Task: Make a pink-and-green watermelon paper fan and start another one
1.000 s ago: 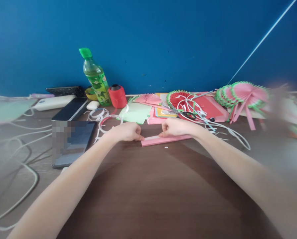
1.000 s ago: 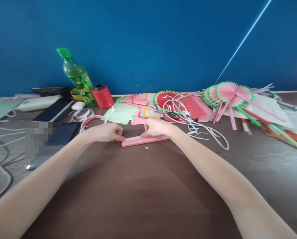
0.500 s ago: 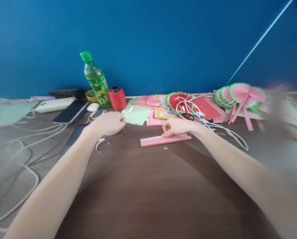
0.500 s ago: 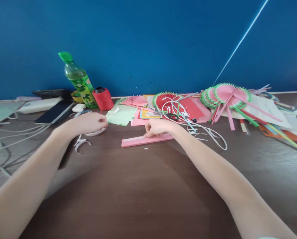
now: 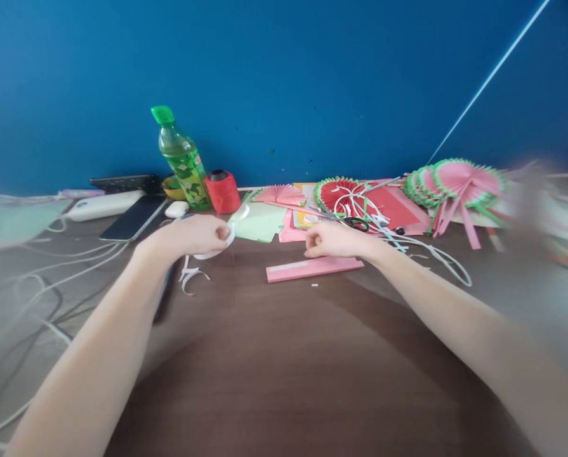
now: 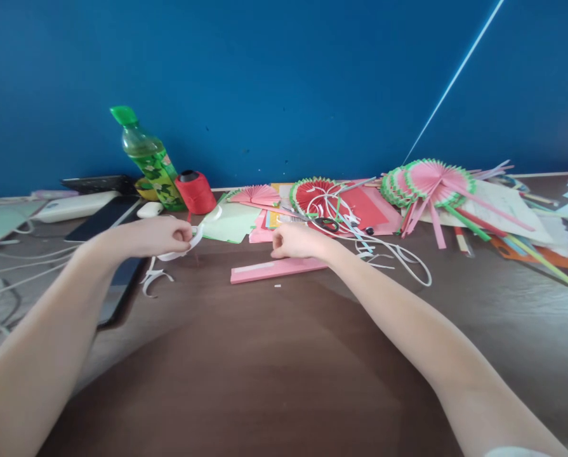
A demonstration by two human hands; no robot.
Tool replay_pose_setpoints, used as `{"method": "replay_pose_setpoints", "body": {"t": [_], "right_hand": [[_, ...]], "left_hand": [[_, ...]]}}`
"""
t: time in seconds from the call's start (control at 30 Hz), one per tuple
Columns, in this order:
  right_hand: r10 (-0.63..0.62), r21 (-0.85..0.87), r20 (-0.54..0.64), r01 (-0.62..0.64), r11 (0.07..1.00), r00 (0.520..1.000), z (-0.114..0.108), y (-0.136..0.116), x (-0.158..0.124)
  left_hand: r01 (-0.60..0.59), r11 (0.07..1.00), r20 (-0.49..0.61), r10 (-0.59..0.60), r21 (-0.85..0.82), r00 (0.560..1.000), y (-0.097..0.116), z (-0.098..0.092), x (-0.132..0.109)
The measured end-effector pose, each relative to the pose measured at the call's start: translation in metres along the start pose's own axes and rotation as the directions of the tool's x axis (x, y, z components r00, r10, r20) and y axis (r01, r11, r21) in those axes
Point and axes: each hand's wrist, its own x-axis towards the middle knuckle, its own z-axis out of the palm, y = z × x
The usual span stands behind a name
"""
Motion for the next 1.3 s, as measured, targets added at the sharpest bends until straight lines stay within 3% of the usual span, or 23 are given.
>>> {"method": "replay_pose_setpoints", "body": {"t": [0.17, 0.33, 0.53, 0.67, 0.9, 1.17, 1.3], "right_hand": [[-0.03, 0.28, -0.231, 0.096, 0.955, 0.973, -0.003, -0.012, -0.005], [-0.069, 0.619, -0.309, 0.256, 0.742, 0.948, 0.003, -0.011, 0.001], [-0.077, 0.796, -0.247, 0.247, 0.552, 0.966, 0.016, -0.01, 0.013], [-0.041, 0.85, -0.244, 0.234, 0.473, 0.969, 0.018, -0.012, 0.013], [-0.039, 0.862, -0.28, 0.269, 0.429, 0.959, 0.019, -0.005, 0.014], [-0.031, 0.756, -0.319, 0.274, 0.594, 0.947, 0.015, -0.006, 0.01], [-0.06, 0.813, -0.27, 0.261, 0.52, 0.961, 0.012, -0.007, 0.008]], "left_hand": [[-0.075, 0.997, -0.017, 0.075, 0.014, 0.997, 0.017, -0.019, -0.018], [-0.196, 0.98, -0.073, 0.193, -0.041, 0.979, 0.032, -0.01, -0.015], [-0.327, 0.943, -0.083, 0.321, -0.059, 0.943, 0.035, 0.01, -0.003], [-0.391, 0.919, -0.04, 0.389, -0.06, 0.92, 0.039, 0.015, -0.003], [-0.366, 0.922, 0.004, 0.37, -0.128, 0.929, 0.042, 0.013, -0.007], [-0.297, 0.903, 0.082, 0.337, -0.31, 0.938, 0.035, 0.015, 0.0], [-0.301, 0.901, 0.101, 0.347, -0.313, 0.932, 0.031, 0.016, 0.005]]}}
